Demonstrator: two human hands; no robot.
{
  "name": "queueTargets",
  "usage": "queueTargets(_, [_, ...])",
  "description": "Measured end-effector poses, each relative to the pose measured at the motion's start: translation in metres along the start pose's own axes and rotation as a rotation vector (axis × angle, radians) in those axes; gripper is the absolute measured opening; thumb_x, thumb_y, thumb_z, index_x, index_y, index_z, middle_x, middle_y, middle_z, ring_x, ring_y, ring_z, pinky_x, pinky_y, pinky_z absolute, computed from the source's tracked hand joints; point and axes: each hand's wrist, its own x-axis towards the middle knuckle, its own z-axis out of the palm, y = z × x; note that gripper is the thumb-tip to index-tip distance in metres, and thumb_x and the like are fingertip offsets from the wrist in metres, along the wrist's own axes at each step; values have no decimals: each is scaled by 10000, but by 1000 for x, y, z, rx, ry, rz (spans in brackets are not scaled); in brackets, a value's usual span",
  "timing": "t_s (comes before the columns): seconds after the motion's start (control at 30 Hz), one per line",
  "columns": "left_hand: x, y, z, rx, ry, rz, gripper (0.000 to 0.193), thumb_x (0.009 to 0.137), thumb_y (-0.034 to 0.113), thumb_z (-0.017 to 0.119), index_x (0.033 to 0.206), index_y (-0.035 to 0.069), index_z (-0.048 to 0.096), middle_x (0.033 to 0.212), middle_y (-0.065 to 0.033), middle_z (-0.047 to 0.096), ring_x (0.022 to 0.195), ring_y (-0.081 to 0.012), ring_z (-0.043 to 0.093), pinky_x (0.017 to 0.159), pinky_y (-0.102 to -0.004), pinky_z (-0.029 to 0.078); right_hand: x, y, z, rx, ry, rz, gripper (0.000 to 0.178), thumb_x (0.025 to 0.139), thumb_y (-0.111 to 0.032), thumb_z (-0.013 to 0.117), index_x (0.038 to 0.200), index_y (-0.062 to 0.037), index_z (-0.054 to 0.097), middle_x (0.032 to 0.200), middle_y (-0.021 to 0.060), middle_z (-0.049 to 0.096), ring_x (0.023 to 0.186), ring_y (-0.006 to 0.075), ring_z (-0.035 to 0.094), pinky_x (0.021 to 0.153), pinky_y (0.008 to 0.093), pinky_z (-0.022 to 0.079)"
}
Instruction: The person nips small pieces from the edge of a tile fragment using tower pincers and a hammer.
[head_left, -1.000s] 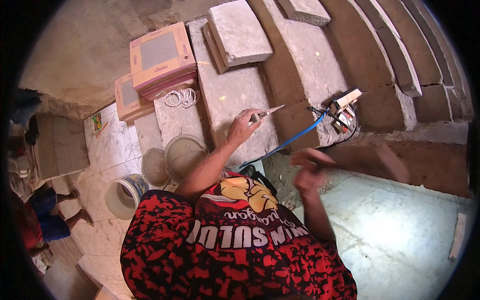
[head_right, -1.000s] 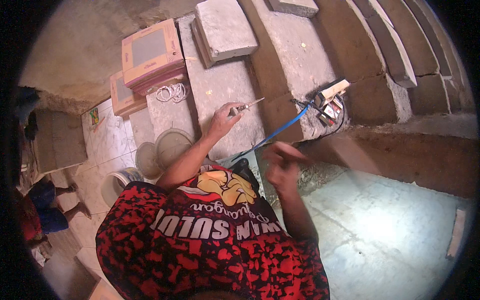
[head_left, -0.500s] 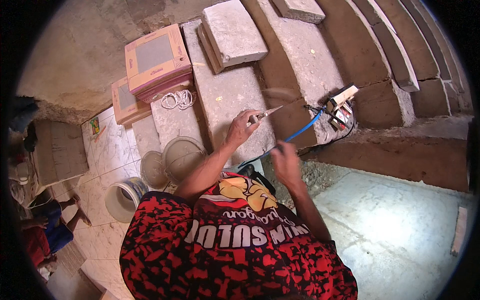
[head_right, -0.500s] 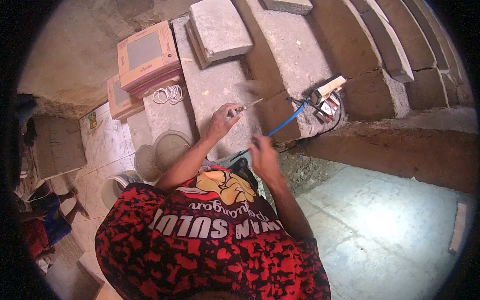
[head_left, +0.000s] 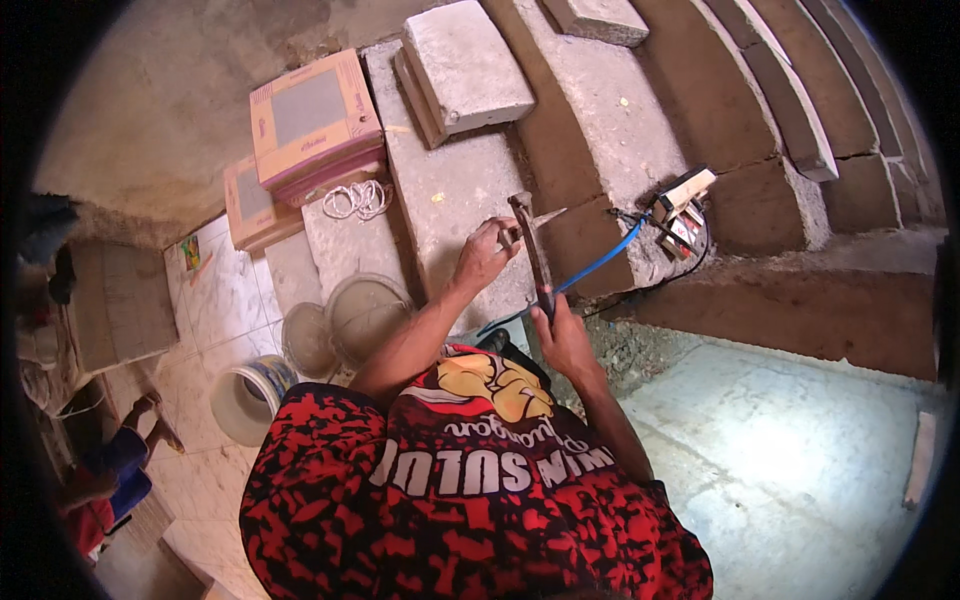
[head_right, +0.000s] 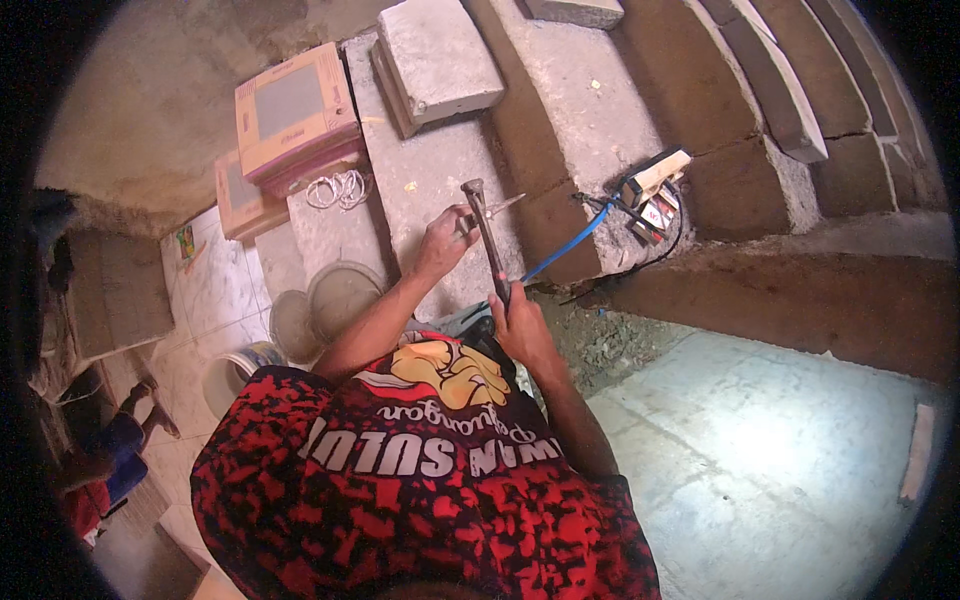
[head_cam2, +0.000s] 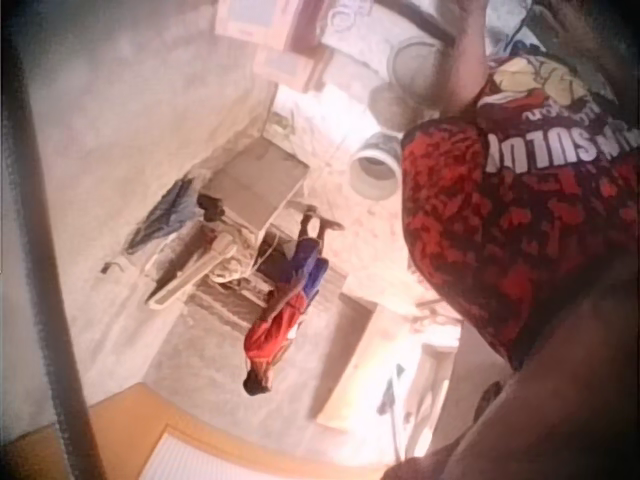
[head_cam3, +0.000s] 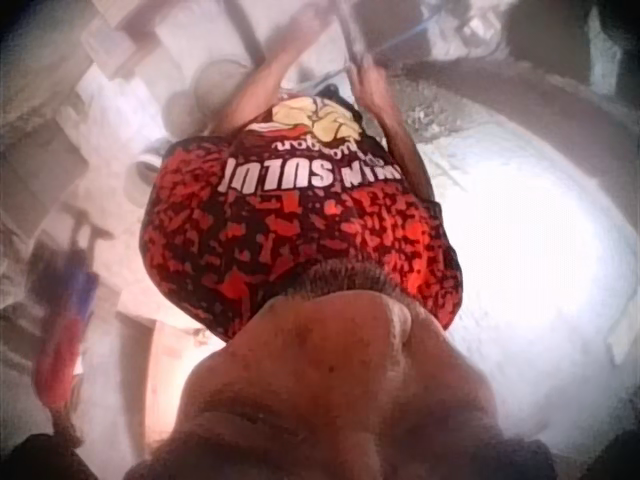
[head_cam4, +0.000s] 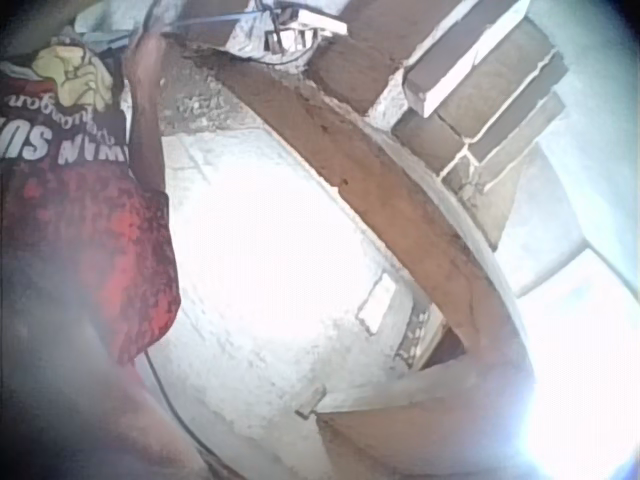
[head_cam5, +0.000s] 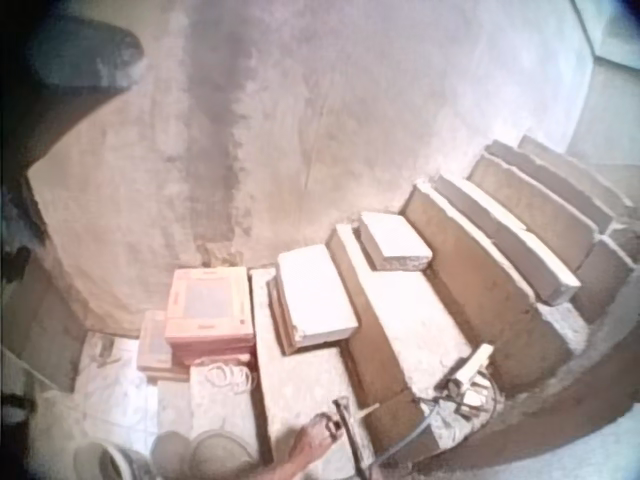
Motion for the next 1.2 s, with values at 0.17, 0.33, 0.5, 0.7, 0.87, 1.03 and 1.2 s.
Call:
queueTargets(0.17, [2,1,-19,-133,11,-97,330,790,89,683,1104,35,597,1057,-145,621,938,-300,609,828,-368,491,-26,-72,-78,288,467,-425,303,962,-257,499,1076,24,510,667,116,571,540,214,561,530,315,476])
queueTargets(0.33, [-2,-2,-5,-83,38,49,332,788,86,683,1102,36,589,1057,-145,614,953,-291,607,832,-359,490,-4,-57,-68,776,678,-996,355,970,-364,478,946,-13,522,647,96,557,533,188,557,513,366,490])
queueTargets(0.5, [-2,-8,8,-62,-20,-30,328,791,69,679,1102,28,583,1053,-149,610,961,-298,602,831,-362,491,-1,-18,-26,-77,54,-82,268,946,-233,529,1077,-4,482,801,207,629,632,308,625,596,427,485])
queueTargets(0.7, [1,2,-6,-51,21,-83,322,805,77,667,1112,19,589,1085,-158,595,960,-298,603,832,-359,494,-23,-87,-94,536,671,-653,438,954,-413,501,854,13,526,627,87,567,534,175,561,507,305,463])
queueTargets(0.87, [5,-1,12,-122,-2,-40,324,806,104,673,1107,19,587,1093,-175,604,1023,-331,585,892,-390,468,2,-3,-18,-50,430,-488,382,972,-346,486,1048,22,555,688,113,621,612,224,620,565,306,487])
queueTargets(1.03, [-5,-12,17,19,-55,91,399,780,94,689,1152,34,557,1098,-171,608,1045,-342,577,894,-398,472,-21,-38,-43,144,192,-172,354,952,-311,524,1057,27,528,732,161,611,624,243,612,584,339,483])
queueTargets(1.2, [0,-7,9,-3,30,106,438,744,59,705,1155,34,554,1098,-162,610,1034,-337,584,887,-402,476,-17,-85,-93,673,703,-916,533,930,-512,494,889,20,514,653,98,568,532,210,566,525,319,488])
